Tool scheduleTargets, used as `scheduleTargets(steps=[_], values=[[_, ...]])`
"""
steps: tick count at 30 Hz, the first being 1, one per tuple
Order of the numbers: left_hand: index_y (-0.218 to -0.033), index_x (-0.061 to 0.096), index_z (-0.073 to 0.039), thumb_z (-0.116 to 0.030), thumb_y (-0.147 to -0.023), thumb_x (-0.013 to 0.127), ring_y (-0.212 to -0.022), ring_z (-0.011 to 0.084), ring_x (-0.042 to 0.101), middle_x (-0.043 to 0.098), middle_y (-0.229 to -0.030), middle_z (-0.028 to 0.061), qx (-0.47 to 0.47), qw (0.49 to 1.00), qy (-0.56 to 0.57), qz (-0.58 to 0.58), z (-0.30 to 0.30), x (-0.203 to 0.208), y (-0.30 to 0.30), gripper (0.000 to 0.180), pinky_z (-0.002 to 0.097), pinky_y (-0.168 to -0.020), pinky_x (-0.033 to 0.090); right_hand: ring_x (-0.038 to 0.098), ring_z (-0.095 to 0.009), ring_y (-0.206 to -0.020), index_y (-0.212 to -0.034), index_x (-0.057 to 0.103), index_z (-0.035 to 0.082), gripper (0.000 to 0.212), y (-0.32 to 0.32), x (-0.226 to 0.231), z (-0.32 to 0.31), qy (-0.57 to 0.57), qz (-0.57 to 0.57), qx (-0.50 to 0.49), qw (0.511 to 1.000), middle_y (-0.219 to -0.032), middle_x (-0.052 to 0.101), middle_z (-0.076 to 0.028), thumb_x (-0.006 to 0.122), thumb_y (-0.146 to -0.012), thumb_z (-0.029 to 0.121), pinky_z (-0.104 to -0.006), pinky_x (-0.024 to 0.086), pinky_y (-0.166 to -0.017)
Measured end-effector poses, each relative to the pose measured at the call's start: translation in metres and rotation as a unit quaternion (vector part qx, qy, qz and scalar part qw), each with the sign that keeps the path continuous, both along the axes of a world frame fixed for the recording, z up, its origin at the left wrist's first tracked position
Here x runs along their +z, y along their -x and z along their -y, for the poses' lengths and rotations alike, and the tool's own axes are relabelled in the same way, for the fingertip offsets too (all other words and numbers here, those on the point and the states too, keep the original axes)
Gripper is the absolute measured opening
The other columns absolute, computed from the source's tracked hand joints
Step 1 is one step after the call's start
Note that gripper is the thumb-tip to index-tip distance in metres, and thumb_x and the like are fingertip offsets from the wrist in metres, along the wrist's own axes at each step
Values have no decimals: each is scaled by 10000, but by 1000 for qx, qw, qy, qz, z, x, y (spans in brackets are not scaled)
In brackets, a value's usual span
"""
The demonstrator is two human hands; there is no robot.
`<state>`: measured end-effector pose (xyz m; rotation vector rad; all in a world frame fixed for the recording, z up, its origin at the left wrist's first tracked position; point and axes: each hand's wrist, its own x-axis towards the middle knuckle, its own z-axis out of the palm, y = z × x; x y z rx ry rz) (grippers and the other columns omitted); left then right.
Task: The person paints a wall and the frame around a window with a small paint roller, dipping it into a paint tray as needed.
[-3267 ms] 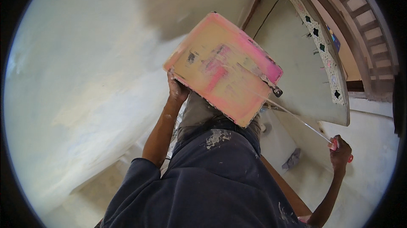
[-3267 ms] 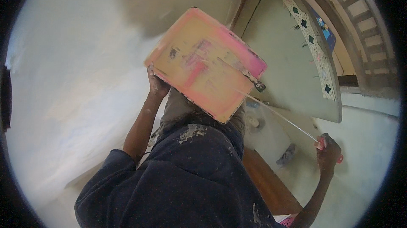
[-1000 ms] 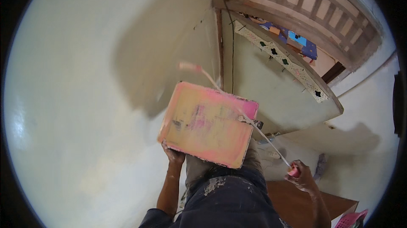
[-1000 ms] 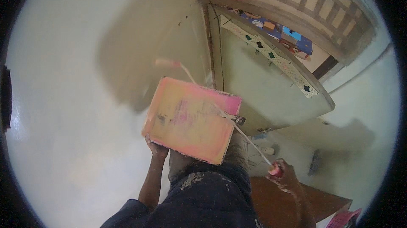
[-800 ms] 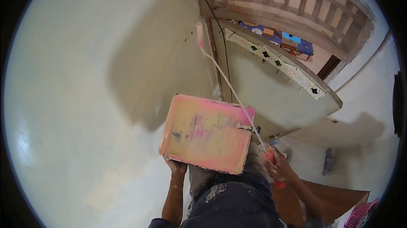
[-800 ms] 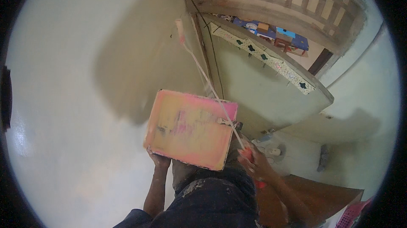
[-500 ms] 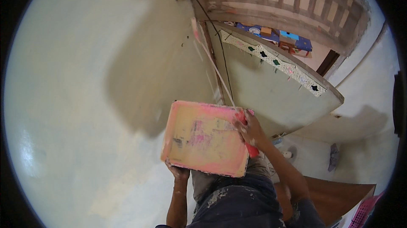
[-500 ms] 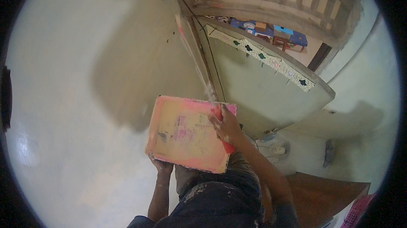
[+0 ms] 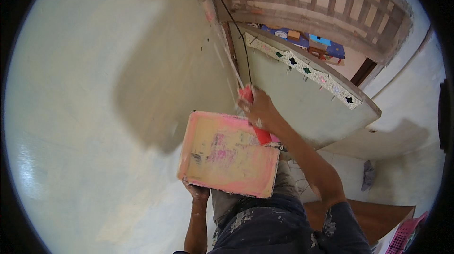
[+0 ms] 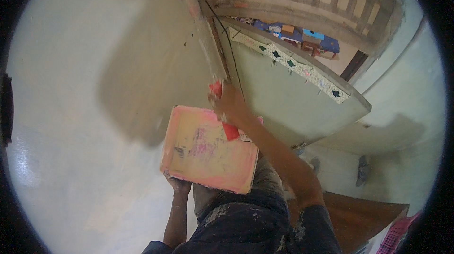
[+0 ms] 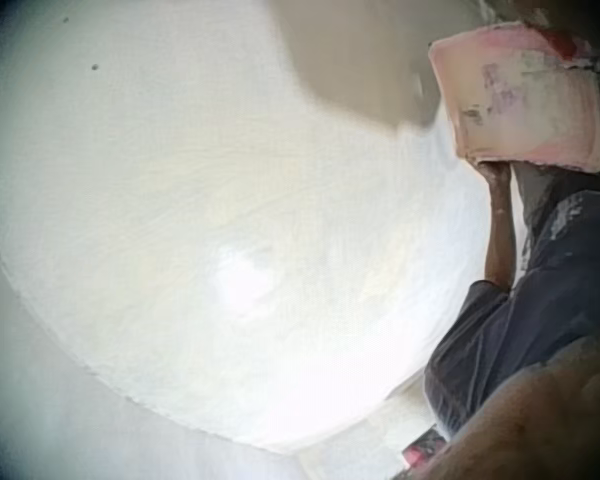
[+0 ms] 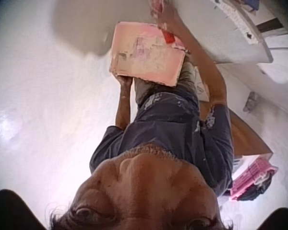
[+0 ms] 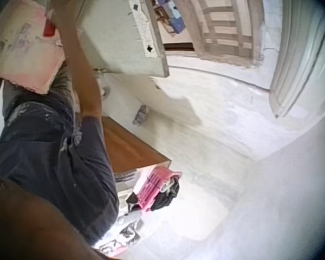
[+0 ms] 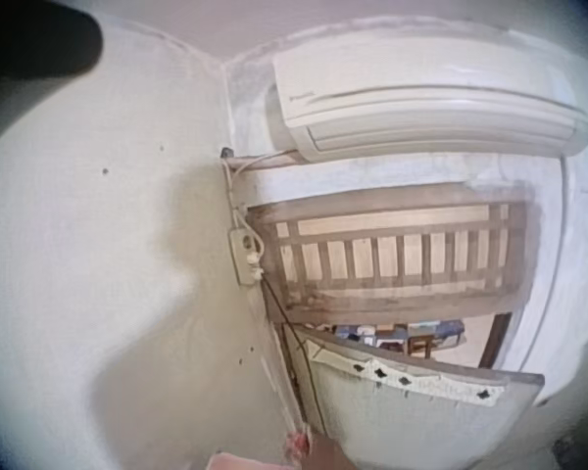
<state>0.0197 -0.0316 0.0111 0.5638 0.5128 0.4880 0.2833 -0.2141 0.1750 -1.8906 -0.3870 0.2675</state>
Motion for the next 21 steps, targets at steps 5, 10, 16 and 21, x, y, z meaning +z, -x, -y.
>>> scheduleTargets(steps=[5, 10, 16, 21], values=[[-1317, 421, -72, -537, -860, 351, -1204, 275, 435, 472, -1314, 89, -8, 1000, -10, 16, 0, 3, -2, 655, 446, -1026, 339, 622, -395, -791, -994, 486, -47, 346, 9, 20, 2, 2, -11, 10, 1000, -825, 605, -247, 608, -819, 225, -440, 486, -689], [-1316, 419, -71, -533, -865, 346, -1201, 275, 437, 475, -1309, 90, -12, 1000, -17, 1, 2, 0, -9, 651, 444, -1028, 338, 610, -399, -827, -996, 478, -58, 346, -9, 32, -2, -3, 12, 8, 1000, -843, 600, -248, 599, -819, 213, -441, 475, -729], [-1295, 431, -75, -525, -855, 374, -1185, 267, 449, 485, -1288, 85, -16, 1000, 8, 23, -3, -5, -2, 632, 434, -1015, 356, 604, -397, -757, -962, 483, -49, 310, 22, 18, -2, -17, 21, 8, 1000, -800, 592, -235, 602, -808, 192, -438, 481, -699], [-1280, 442, -78, -511, -856, 380, -1168, 259, 460, 494, -1269, 84, -10, 1000, -1, -4, 2, 7, -9, 610, 423, -1000, 376, 611, -391, -774, -937, 485, -52, 303, -16, 49, -4, -19, -62, 9, 998, -810, 595, -242, 607, -802, 190, -440, 483, -688]])
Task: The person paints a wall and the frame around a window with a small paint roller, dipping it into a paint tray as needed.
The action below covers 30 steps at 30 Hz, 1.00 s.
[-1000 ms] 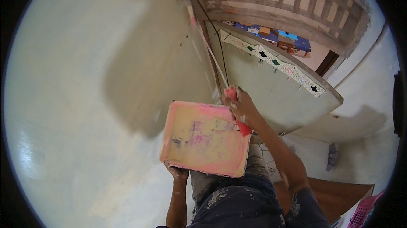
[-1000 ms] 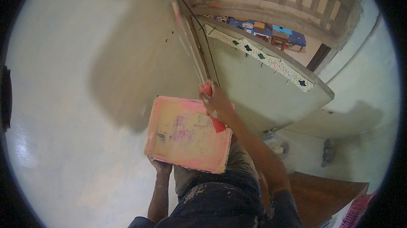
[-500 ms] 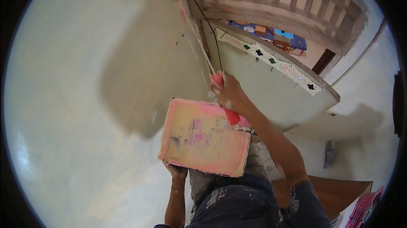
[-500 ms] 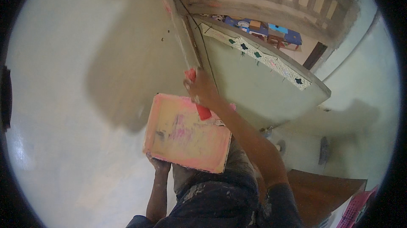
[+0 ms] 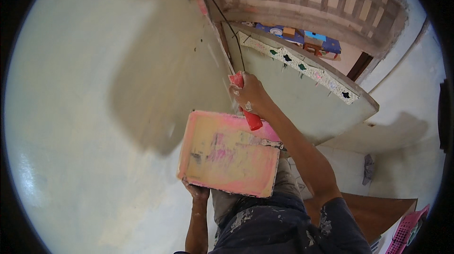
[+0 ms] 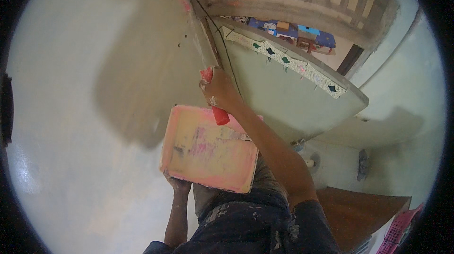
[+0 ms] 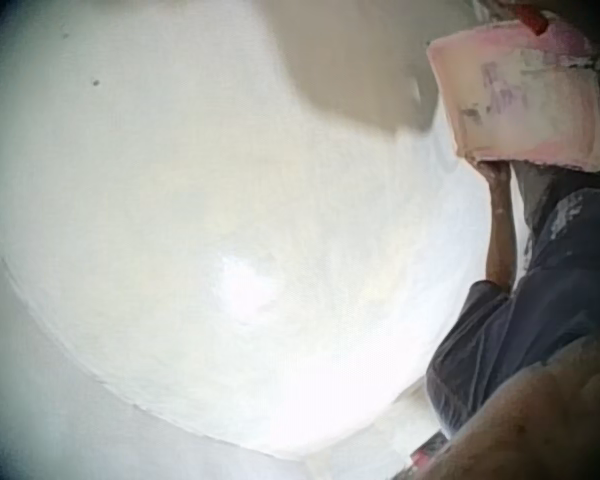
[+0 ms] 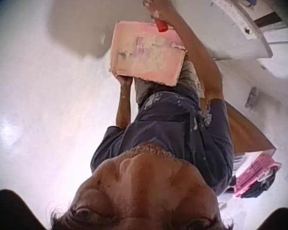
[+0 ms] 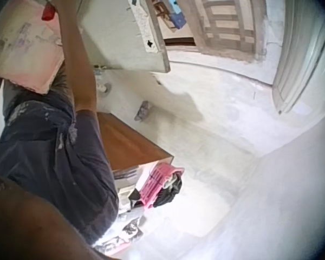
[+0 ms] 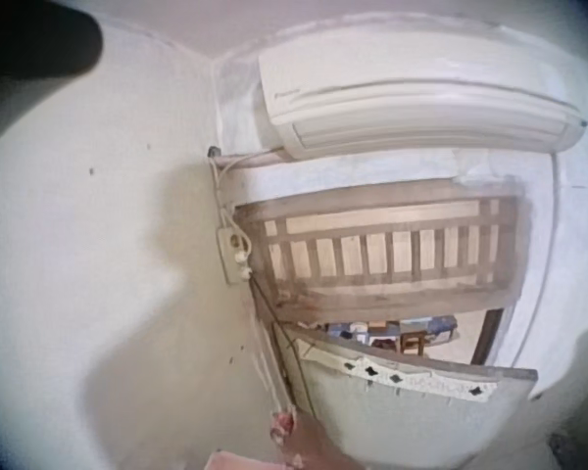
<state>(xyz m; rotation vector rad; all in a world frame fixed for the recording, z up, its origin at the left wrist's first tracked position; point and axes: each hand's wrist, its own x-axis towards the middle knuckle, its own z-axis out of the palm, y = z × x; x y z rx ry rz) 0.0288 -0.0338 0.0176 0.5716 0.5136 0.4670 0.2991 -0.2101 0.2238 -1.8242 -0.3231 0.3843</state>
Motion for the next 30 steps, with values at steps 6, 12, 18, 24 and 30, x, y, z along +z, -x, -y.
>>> scheduleTargets(steps=[6, 12, 18, 24, 30], values=[[-1279, 446, -71, -498, -863, 362, -1171, 263, 459, 497, -1271, 87, 6, 999, -39, -1, 8, 9, -8, 602, 419, -1002, 373, 602, -434, -811, -982, 466, -67, 337, 9, -36, -2, 13, 110, -4, 994, -828, 589, -284, 594, -811, 193, -461, 480, -727], [-1290, 439, -70, -505, -874, 350, -1173, 264, 457, 491, -1282, 92, 7, 1000, -10, -2, 0, -2, 2, 608, 422, -1017, 354, 586, -460, -853, -1037, 432, -63, 352, 75, -27, 11, 30, 89, 22, 995, -859, 583, -304, 573, -821, 177, -475, 469, -744], [-1289, 442, -76, -506, -868, 367, -1173, 260, 459, 494, -1282, 82, -9, 1000, -18, 3, -4, -12, 1, 607, 419, -1013, 359, 594, -355, -701, -1074, 433, -66, 360, 28, -30, 7, 16, 106, -13, 994, -787, 582, -244, 576, -826, 153, -427, 471, -627], [-1261, 465, -89, -479, -874, 384, -1155, 234, 477, 520, -1241, 61, -16, 999, -8, 30, 6, 8, -1, 555, 410, -998, 380, 582, -283, -583, -1014, 481, -55, 314, 12, -12, 9, -42, -14, -17, 999, -690, 564, -170, 586, -810, 159, -385, 477, -541], [-1309, 412, -79, -485, -895, 337, -1192, 273, 444, 468, -1305, 94, 7, 999, 13, 35, -4, -7, 1, 585, 434, -1010, 355, 538, -159, -492, -955, 473, -54, 249, -15, -6, -11, -73, -3, -19, 997, -615, 543, -83, 571, -820, 130, -321, 449, -434]])
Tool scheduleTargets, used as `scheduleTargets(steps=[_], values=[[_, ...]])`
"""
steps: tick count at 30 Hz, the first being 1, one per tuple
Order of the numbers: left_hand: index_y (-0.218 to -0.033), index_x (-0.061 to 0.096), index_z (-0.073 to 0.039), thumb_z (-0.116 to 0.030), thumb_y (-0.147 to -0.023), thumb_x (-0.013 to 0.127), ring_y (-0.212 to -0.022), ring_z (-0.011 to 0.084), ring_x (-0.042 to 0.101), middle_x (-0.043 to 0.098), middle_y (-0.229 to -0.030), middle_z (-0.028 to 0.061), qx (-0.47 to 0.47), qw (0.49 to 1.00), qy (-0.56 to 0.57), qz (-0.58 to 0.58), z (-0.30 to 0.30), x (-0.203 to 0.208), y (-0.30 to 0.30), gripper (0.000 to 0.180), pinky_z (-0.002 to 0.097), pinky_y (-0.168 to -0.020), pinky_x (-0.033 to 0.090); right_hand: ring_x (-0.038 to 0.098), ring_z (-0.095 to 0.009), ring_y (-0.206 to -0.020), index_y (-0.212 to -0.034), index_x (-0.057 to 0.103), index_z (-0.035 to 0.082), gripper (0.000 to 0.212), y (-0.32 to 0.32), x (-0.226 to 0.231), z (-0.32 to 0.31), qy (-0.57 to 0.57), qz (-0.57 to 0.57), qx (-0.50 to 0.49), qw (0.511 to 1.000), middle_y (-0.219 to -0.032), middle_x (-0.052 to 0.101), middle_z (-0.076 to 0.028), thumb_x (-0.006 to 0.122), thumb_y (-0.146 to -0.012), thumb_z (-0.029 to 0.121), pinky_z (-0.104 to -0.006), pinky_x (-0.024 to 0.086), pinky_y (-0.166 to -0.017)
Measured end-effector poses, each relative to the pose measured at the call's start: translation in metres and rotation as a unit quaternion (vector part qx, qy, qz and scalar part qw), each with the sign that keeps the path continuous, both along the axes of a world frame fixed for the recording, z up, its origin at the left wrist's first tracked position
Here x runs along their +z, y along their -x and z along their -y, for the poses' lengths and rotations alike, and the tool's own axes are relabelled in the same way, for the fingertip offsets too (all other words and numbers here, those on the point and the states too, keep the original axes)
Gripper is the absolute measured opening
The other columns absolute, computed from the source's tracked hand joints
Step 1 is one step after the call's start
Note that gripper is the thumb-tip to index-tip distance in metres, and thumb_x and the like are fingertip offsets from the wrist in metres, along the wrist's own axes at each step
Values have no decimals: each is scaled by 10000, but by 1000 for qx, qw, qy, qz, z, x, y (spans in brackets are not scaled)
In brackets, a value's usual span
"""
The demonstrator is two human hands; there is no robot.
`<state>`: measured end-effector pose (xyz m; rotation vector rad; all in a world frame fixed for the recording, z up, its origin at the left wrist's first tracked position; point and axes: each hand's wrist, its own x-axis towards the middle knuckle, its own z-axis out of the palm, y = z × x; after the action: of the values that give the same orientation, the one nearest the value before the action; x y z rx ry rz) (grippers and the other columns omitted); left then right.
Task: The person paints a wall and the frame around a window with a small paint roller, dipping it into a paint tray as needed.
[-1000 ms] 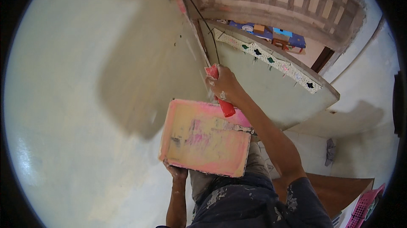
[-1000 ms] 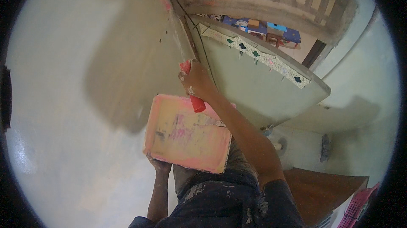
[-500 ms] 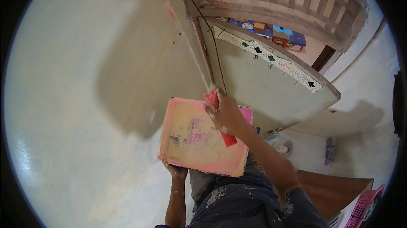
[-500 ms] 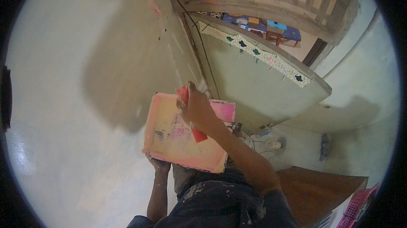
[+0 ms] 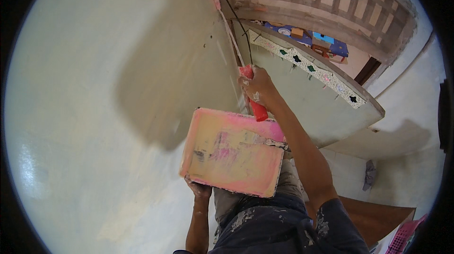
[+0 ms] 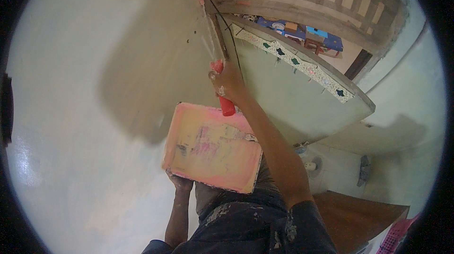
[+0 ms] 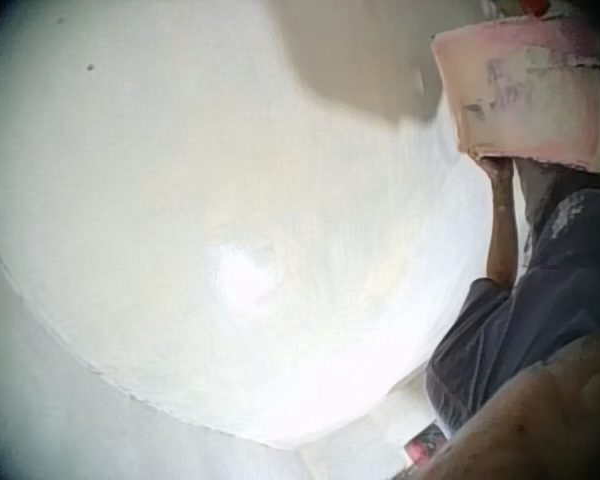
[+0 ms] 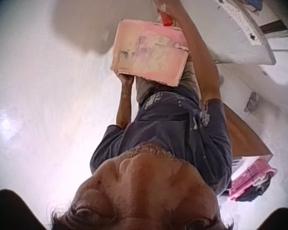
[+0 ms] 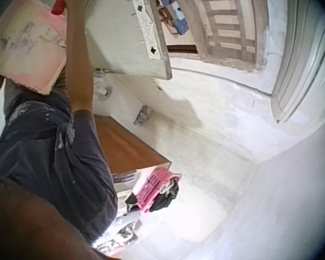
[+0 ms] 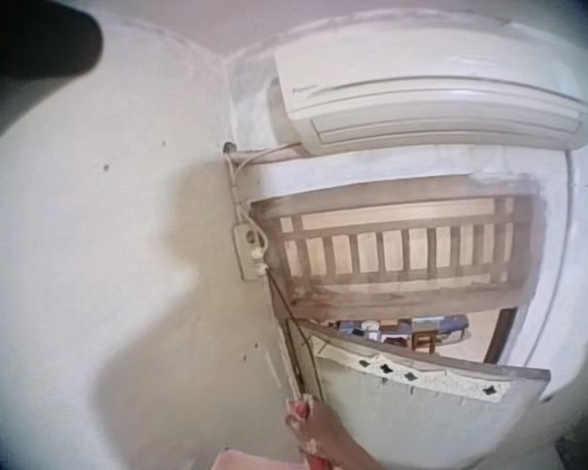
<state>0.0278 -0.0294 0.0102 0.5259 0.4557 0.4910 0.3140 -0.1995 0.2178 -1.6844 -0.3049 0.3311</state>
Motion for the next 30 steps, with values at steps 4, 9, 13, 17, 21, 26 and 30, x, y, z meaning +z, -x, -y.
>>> scheduleTargets(steps=[4, 9, 13, 17, 21, 26, 30], values=[[-1262, 460, -76, -487, -867, 386, -1156, 254, 475, 511, -1256, 72, -6, 1000, -3, -10, 4, 3, -1, 574, 421, -996, 378, 581, -340, -678, -989, 467, -62, 302, -3, -23, -4, 50, 38, 2, 998, -757, 581, -198, 588, -809, 147, -409, 473, -625], [-1280, 444, -74, -505, -859, 397, -1171, 260, 464, 496, -1274, 85, -2, 1000, -15, -18, 1, -1, 0, 604, 425, -1003, 372, 605, -374, -758, -1104, 437, -81, 396, 48, -58, -7, 91, 58, -2, 994, -832, 591, -238, 593, -822, 148, -424, 492, -682], [-1294, 428, -69, -517, -861, 396, -1189, 270, 450, 481, -1295, 90, 0, 999, -17, -31, -5, -12, 5, 625, 428, -1016, 360, 613, -234, -632, -1142, 407, -62, 388, 106, -88, -11, 87, 179, -48, 979, -760, 563, -157, 580, -852, 129, -359, 504, -561], [-1302, 420, -73, -526, -862, 393, -1199, 270, 441, 473, -1307, 89, -2, 1000, -13, -16, -3, -9, 4, 632, 429, -1020, 354, 626, -253, -706, -1203, 383, -60, 425, 112, -98, -15, 89, 231, -65, 967, -824, 588, -191, 568, -866, 124, -359, 511, -625], [-1312, 414, -78, -534, -856, 388, -1200, 266, 441, 473, -1308, 91, -18, 1000, -14, -15, 0, -8, 1, 645, 434, -1021, 350, 587, -452, -886, -1177, 407, -83, 470, 56, -88, -20, 28, -17, 7, 999, -901, 591, -297, 594, -813, 147, -444, 483, -759], [-1298, 430, -76, -520, -849, 388, -1183, 263, 452, 486, -1287, 90, -3, 1000, -22, -21, -4, -10, 4, 632, 429, -1014, 356, 625, -278, -772, -1188, 401, -22, 395, 99, -103, -14, 52, 92, -25, 994, -897, 615, -199, 568, -871, 145, -371, 498, -716], [-1275, 451, -69, -503, -850, 391, -1169, 260, 462, 505, -1263, 86, -6, 999, -7, -32, 4, 1, 1, 612, 421, -1005, 365, 613, -260, -717, -1194, 387, -26, 412, 91, -113, -19, 110, 127, -24, 985, -816, 594, -169, 570, -864, 140, -357, 497, -656]])
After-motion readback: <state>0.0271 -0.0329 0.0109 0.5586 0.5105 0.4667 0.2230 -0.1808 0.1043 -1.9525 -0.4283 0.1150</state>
